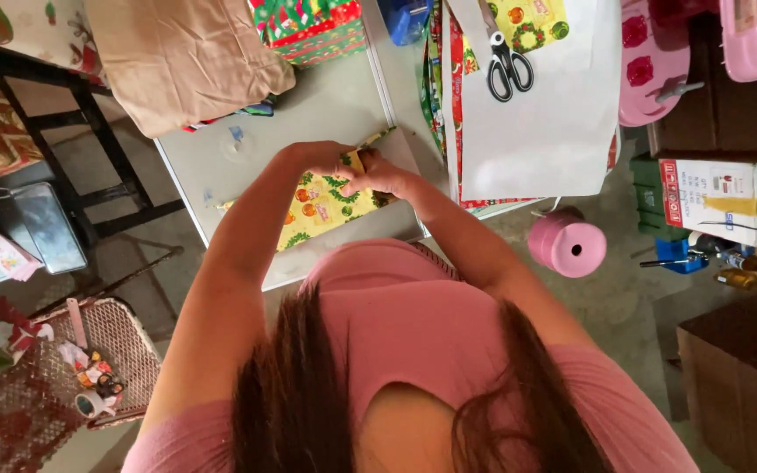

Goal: The person wraps a small rectangular box with yellow Christmas-themed wrapping paper on a white table. They fold the paper around the box, crease the edges, and secure the folds with clear tape. The wrapped box is then placed into a white paper bag.

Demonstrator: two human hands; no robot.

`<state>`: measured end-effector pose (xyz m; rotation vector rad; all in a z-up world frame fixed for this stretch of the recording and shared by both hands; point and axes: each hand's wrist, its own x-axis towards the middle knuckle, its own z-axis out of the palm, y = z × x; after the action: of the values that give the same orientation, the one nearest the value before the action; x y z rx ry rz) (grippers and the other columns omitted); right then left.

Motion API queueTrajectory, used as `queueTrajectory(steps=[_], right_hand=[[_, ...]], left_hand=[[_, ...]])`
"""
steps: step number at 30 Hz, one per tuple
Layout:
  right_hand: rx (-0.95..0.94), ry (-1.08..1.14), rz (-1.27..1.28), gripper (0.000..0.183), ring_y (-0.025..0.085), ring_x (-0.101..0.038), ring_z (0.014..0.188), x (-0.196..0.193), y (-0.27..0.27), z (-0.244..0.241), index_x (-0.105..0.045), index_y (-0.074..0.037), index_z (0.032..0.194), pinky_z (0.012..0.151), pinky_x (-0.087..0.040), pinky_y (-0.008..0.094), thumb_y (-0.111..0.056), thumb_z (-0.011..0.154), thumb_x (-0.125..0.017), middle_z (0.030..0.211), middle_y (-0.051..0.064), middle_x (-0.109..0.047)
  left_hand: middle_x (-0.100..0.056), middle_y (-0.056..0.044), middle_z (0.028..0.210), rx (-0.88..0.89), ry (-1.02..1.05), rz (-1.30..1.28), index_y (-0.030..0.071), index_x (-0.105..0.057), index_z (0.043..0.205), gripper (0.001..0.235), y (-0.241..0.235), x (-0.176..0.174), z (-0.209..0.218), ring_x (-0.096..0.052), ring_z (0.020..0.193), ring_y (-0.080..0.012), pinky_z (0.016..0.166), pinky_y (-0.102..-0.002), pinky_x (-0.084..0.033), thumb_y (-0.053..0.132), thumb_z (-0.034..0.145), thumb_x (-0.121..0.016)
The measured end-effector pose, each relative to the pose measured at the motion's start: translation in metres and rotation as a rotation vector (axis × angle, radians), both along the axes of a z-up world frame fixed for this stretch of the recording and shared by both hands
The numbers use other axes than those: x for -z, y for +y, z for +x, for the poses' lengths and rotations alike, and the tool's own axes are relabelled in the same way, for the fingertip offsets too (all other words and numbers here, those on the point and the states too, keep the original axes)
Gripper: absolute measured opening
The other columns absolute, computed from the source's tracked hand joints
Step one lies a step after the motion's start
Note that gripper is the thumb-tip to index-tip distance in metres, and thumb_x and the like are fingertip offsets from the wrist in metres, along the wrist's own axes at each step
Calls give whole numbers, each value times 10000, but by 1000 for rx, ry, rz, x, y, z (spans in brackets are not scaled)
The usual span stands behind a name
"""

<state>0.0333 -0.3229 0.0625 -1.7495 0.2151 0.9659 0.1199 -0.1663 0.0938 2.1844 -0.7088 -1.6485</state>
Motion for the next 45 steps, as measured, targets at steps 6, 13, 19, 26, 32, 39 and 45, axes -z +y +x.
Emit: queueTrajectory(steps=[6,13,19,26,32,39,45], right_hand=[[161,-215,221,716,317,-606,1082,-8,11,-9,-610,49,1134,919,-502,388,-304,635,-982,1107,173,-528],[25,-23,67,1313,479,-260,1492,-8,-1,-3,-343,175,1463,1219,-311,471,-551,564,-968,1537,363,-208],[42,-673,-136,598,391,-693,826,59,9,-51,-533,20,1239,698,-557,418,-321,866,-852,1134,253,-575],[110,-78,4,1014,387,-463,1388,42,2,-41,-201,-79,1586,1118,-436,474,-298,837,-849,1464,250,-520],[87,-121,-31,990,461,-509,1302,18,-14,-52,-312,-37,1463,1065,-463,528,-364,751,-917,1381,311,-513],[-242,-646,-424,333,432,-657,952,85,-29,-92,-582,-65,871,884,-520,499,-370,844,-713,865,181,-664],[-350,-839,-539,192,265,-660,1184,147,-32,-98,-691,-99,962,1144,-360,491,-285,916,-670,1086,74,-724]], left_hand=[[-484,-250,1532,12,53,-28,130,-318,1627,1027,-1,12,3,-429,1438,-447,1212,-555,-335,638,846,-750],[-463,-252,1543,24,137,-31,71,-291,1627,999,-11,-3,12,-433,1433,-438,1208,-560,-325,526,878,-772],[-398,-286,1579,-85,106,-120,40,-83,1648,1026,-5,-18,8,-399,1448,-459,1198,-577,-326,269,922,-770],[-448,-230,1569,-110,26,-77,21,-210,1635,1220,-9,7,-3,-404,1456,-434,1206,-514,-334,540,742,-859],[-438,-217,1578,-166,-45,-93,78,-200,1644,1289,-7,13,-9,-429,1436,-438,1194,-550,-347,537,684,-928],[-607,-44,1375,343,-685,-125,231,-645,1323,588,-27,33,-33,-355,1418,-415,1190,-648,-105,435,804,-833],[-766,-4,993,646,-833,-274,195,-803,941,196,-26,83,-90,-654,1067,-269,1145,-536,-282,198,916,-609]])
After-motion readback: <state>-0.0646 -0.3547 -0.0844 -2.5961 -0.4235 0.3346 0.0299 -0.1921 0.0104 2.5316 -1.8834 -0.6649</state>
